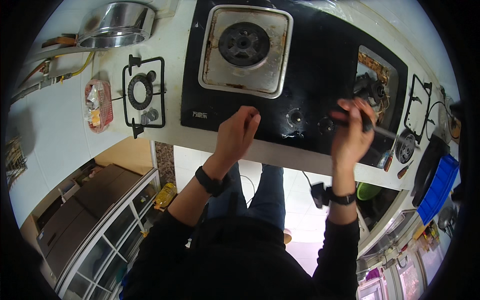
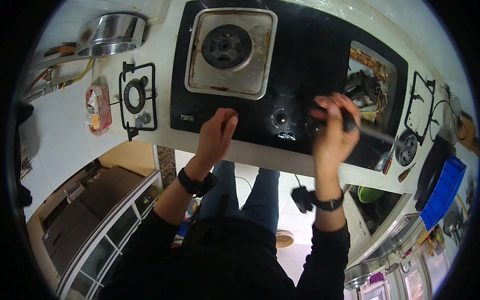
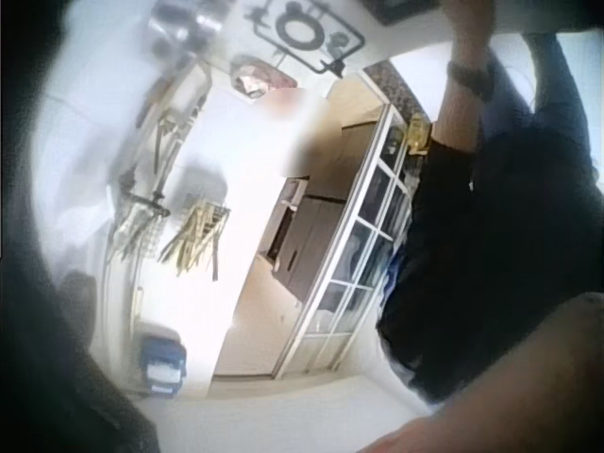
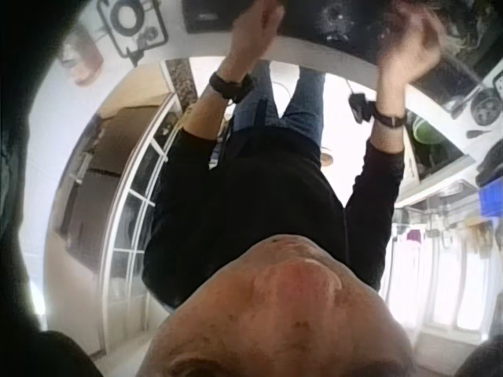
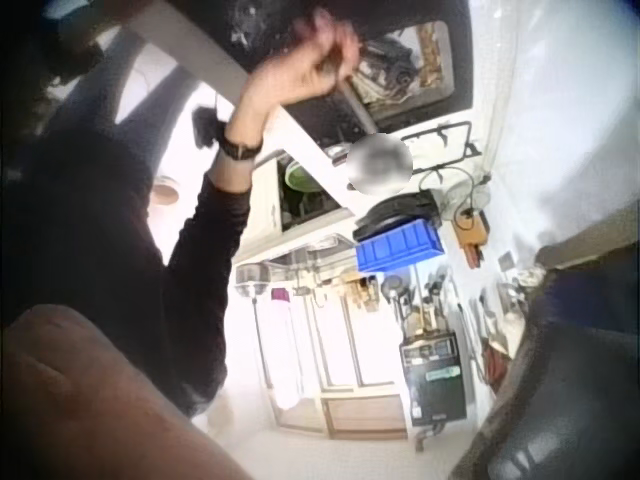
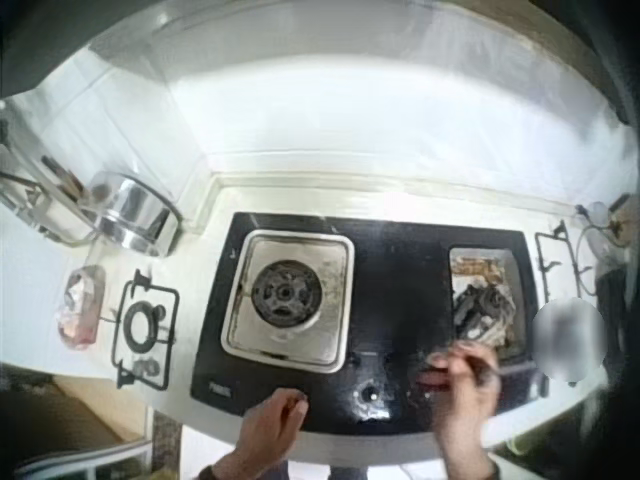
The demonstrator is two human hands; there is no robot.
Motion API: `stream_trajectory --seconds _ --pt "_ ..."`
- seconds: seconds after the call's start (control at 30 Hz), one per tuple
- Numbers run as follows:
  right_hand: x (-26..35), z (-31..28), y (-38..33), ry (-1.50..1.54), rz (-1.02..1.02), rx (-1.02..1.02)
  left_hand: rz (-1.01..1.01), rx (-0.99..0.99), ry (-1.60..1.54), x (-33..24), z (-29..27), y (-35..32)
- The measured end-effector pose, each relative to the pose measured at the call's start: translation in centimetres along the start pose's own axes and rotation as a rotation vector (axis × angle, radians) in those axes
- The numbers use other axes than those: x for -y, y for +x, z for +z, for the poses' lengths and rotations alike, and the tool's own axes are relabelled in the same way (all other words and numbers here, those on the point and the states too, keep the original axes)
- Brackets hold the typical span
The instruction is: The person disassembles a gas stove by removing the burner grate, burner cap, and drip tray using a screwdriver. They then rinse the drip tray at the sink and place it in a blue bin. The person also opens a cabinet under the stove and retrieves a pot.
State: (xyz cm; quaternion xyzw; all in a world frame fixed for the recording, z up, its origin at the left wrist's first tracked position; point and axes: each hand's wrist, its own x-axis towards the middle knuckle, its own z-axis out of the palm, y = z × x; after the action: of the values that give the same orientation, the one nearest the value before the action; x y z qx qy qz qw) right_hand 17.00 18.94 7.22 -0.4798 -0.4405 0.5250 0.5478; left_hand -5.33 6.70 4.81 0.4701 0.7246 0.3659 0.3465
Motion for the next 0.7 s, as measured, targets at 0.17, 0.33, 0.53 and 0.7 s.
stream_trajectory --seconds 0.17,0.33,0.53,0.7 --pt "-3.5 10.8 2.5 0.33 -0.033 0.088 0.048 -0.076 0.028 2.9 -4.0 5.1" --pt "-4.4 15.3 3.8 0.009 -0.046 0.079 0.072 -0.035 0.042 3.8 -7.0 7.7" --pt "-3.0 17.0 6.5 0.23 -0.24 0.161 0.0 -0.024 -0.051 4.9 -7.7 8.3" --pt "-5.7 19.2 6.8 0.029 -0.051 0.199 -0.021 -0.004 -0.056 5.5 -8.1 8.2"
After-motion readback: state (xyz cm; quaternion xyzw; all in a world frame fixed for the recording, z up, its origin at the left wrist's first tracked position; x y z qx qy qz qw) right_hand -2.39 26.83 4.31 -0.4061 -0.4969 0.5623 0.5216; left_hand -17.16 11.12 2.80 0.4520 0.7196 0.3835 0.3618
